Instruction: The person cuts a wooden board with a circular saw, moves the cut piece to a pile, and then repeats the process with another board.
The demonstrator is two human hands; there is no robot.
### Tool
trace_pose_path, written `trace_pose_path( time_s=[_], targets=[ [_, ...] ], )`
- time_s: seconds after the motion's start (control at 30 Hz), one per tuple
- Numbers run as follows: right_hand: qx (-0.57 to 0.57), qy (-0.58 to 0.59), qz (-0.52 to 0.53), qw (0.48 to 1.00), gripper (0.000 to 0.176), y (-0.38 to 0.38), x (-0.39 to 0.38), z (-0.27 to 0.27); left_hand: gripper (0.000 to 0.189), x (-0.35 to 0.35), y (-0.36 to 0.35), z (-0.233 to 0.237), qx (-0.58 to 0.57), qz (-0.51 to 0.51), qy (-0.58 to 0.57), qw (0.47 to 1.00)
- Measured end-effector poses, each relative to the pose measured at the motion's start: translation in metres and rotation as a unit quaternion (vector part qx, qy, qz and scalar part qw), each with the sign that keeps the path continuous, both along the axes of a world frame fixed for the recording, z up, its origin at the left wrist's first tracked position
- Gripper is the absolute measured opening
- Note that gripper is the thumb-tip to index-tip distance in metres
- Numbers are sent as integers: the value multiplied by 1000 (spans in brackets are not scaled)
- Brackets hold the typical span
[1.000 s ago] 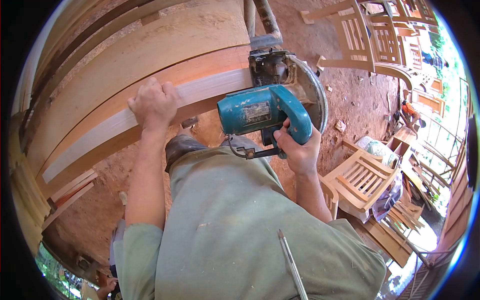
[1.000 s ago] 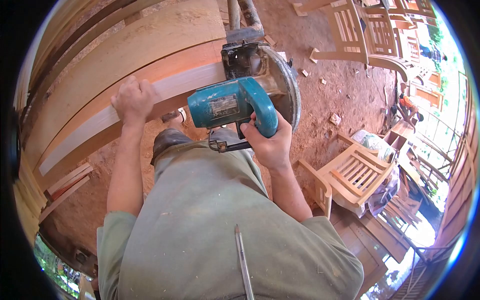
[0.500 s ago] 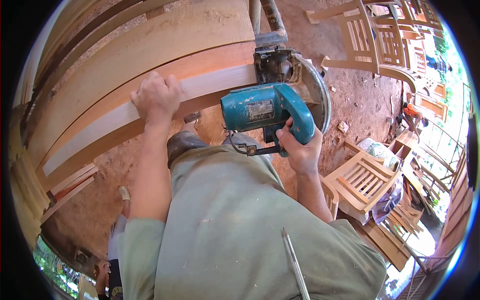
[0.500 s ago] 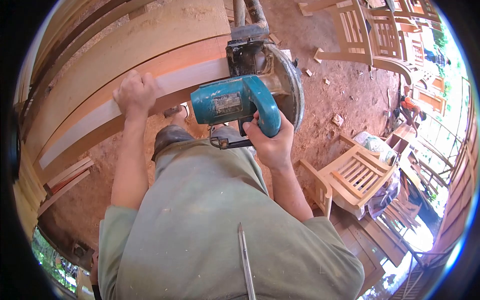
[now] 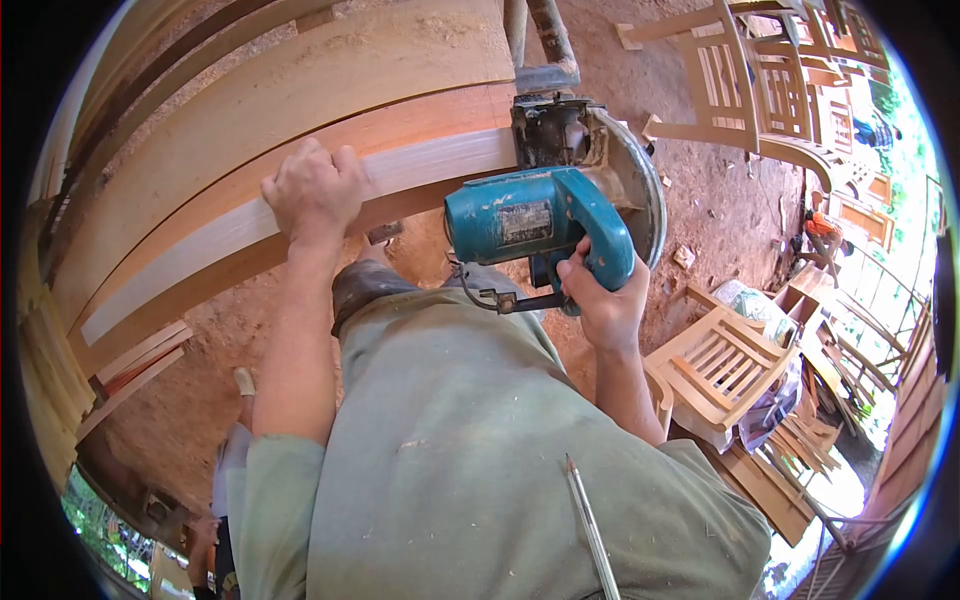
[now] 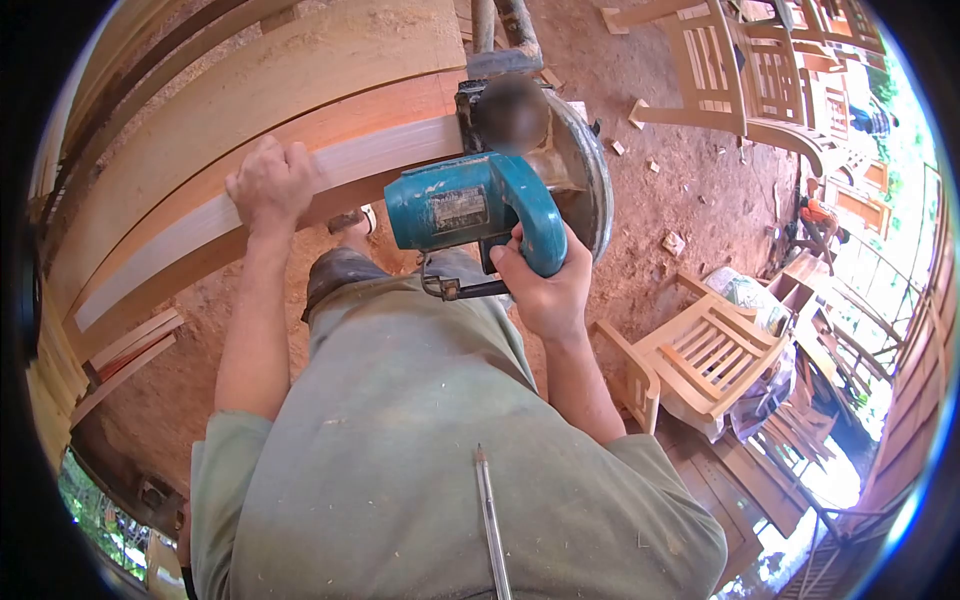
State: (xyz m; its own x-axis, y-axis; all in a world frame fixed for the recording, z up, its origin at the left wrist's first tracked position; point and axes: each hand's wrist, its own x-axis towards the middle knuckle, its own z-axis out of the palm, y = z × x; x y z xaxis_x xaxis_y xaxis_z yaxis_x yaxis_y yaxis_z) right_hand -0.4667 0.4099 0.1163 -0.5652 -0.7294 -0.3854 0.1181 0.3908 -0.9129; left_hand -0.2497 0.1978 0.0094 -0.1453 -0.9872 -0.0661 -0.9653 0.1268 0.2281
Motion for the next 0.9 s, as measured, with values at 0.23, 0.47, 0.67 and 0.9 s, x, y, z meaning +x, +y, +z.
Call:
trace_pose_path(
  time_s=[0.23, 0.47, 0.67, 0.9],
  targets=[
    [-7, -4, 1, 1000, 21, -2, 1, 0, 35, 1, 2, 3, 14, -7, -1, 1000],
    [-14, -8, 7, 1000, 21, -2, 0, -1, 32, 1, 3, 3, 6, -10, 6, 1000],
    [-7, -2, 7, 1000, 22, -2, 1, 2, 31, 1, 3, 3, 1, -3, 9, 1000],
    [0, -15, 10, 1000, 23, 1, -1, -1, 33, -1, -2, 8, 17, 4, 6, 1000]
  ],
)
